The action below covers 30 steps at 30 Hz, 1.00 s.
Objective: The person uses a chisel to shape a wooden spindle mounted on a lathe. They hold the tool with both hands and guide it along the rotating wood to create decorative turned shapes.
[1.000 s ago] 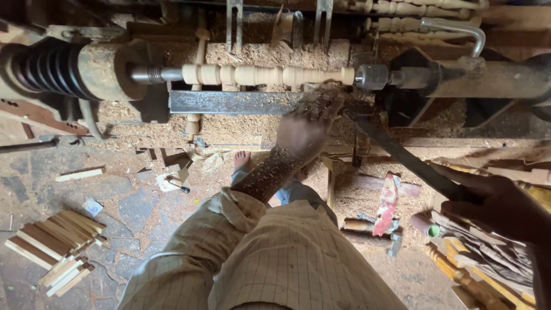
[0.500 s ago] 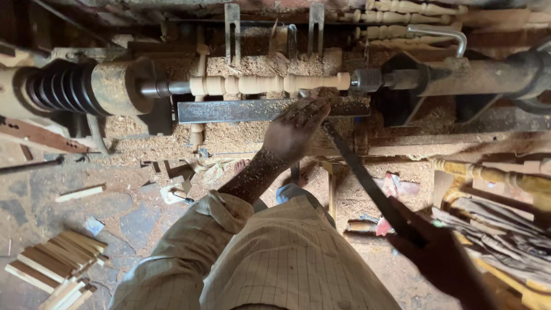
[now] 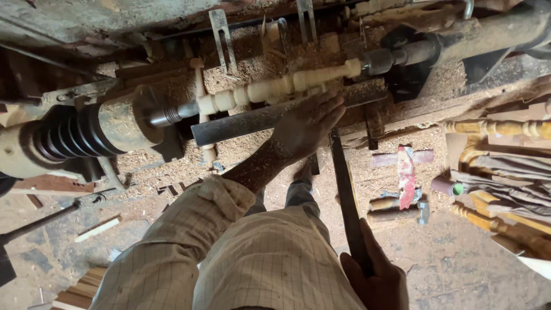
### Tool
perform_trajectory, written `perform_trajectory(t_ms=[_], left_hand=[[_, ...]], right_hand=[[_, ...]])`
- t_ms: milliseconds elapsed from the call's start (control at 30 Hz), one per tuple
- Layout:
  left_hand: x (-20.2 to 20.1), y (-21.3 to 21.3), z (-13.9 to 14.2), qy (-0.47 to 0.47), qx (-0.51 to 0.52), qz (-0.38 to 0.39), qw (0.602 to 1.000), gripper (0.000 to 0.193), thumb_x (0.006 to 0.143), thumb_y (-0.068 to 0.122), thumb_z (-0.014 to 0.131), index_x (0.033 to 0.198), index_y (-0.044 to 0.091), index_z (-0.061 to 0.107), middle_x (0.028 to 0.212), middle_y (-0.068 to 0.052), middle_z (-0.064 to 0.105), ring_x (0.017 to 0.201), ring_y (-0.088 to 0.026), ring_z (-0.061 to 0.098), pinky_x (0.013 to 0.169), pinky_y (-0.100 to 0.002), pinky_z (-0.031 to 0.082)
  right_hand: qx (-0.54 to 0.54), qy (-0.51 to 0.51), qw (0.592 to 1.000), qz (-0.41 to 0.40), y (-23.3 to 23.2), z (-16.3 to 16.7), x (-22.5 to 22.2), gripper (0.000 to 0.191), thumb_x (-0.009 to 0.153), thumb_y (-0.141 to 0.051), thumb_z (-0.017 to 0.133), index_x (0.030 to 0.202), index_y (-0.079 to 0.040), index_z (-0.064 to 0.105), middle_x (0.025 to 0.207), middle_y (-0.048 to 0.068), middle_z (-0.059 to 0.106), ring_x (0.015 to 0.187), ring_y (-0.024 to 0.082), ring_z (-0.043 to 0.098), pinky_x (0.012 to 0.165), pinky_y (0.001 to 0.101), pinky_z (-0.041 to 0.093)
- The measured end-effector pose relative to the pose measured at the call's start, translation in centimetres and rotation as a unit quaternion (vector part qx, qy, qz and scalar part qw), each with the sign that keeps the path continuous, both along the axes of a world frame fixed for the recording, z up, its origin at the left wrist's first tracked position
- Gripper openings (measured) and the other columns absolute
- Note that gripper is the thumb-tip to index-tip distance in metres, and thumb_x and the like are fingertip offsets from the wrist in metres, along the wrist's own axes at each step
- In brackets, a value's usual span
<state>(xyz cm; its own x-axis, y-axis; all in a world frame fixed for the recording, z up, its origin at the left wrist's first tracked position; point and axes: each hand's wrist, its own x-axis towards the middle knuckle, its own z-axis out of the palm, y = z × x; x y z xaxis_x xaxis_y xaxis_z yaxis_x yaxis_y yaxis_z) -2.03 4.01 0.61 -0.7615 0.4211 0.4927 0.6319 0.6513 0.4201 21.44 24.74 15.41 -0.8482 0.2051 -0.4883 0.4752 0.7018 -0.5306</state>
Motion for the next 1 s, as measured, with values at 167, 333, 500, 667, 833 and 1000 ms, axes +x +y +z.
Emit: perform_trajectory(t_ms=[167, 333, 500, 667, 833, 1000], left_hand=[[-0.5, 0.5, -0.1, -0.080, 0.034, -0.005, 0.996, 0.025, 0.109, 0.019, 0.058, 0.130, 0.008, 0.068, 0.145, -0.010, 0.063, 0.140, -0.026, 0.058, 0.116, -0.036, 0.053], [-0.5, 0.5, 0.0, -0.093, 0.052, 0.000, 0.994, 0.023, 0.108, 0.023, 0.059, 0.123, 0.011, 0.073, 0.139, -0.010, 0.068, 0.135, -0.025, 0.061, 0.112, -0.035, 0.054], [0.2, 0.6, -0.4, -0.024, 0.073, 0.031, 0.997, 0.021, 0.106, 0.024, 0.061, 0.115, 0.014, 0.078, 0.132, -0.009, 0.073, 0.130, -0.025, 0.065, 0.107, -0.034, 0.056], [0.5, 1.1, 0.0, 0.027, 0.063, 0.070, 0.995, 0.015, 0.104, 0.016, 0.069, 0.116, 0.013, 0.077, 0.127, -0.008, 0.075, 0.128, -0.023, 0.068, 0.108, -0.034, 0.059], [0.8, 2.3, 1.9, 0.032, 0.061, 0.129, 0.989, 0.021, 0.101, 0.011, 0.069, 0.121, 0.012, 0.074, 0.126, -0.009, 0.074, 0.121, -0.023, 0.071, 0.100, -0.035, 0.061], [0.9, 3.8, 3.2, -0.059, 0.085, 0.190, 0.976, 0.026, 0.103, 0.001, 0.067, 0.125, 0.011, 0.074, 0.122, -0.013, 0.074, 0.100, -0.024, 0.075, 0.070, -0.031, 0.064]], right_hand=[[0.035, -0.002, 0.999, -0.039, -4.4, -0.1, 1.0, 0.083, 0.074, -0.024, 0.083, 0.150, -0.021, 0.051, 0.091, 0.016, 0.081, 0.080, 0.019, 0.081, 0.069, 0.0351, 0.062], [0.021, -0.044, 0.997, -0.061, -4.6, 1.7, 0.5, 0.080, 0.078, -0.023, 0.081, 0.152, -0.024, 0.050, 0.084, 0.015, 0.083, 0.076, 0.016, 0.081, 0.068, 0.0348, 0.062], [0.035, -0.071, 0.997, 0.006, 0.1, 3.8, -2.5, 0.078, 0.080, -0.023, 0.082, 0.151, -0.028, 0.051, 0.068, 0.009, 0.075, 0.064, 0.014, 0.066, 0.062, 0.0346, 0.056], [0.063, -0.180, 0.979, 0.073, 6.7, 5.7, -7.4, 0.084, 0.081, -0.030, 0.084, 0.156, -0.041, 0.048, 0.049, 0.004, 0.058, 0.043, 0.013, 0.050, 0.046, 0.0313, 0.049], [0.105, -0.281, 0.940, 0.162, 13.1, 5.5, -14.1, 0.086, 0.090, -0.030, 0.079, 0.167, -0.039, 0.041, 0.056, 0.003, 0.053, 0.046, 0.015, 0.051, 0.047, 0.0338, 0.050], [0.121, -0.243, 0.925, 0.267, 16.6, 4.8, -19.7, 0.072, 0.088, -0.039, 0.079, 0.153, -0.038, 0.047, 0.053, 0.004, 0.053, 0.047, 0.015, 0.048, 0.050, 0.0338, 0.048]])
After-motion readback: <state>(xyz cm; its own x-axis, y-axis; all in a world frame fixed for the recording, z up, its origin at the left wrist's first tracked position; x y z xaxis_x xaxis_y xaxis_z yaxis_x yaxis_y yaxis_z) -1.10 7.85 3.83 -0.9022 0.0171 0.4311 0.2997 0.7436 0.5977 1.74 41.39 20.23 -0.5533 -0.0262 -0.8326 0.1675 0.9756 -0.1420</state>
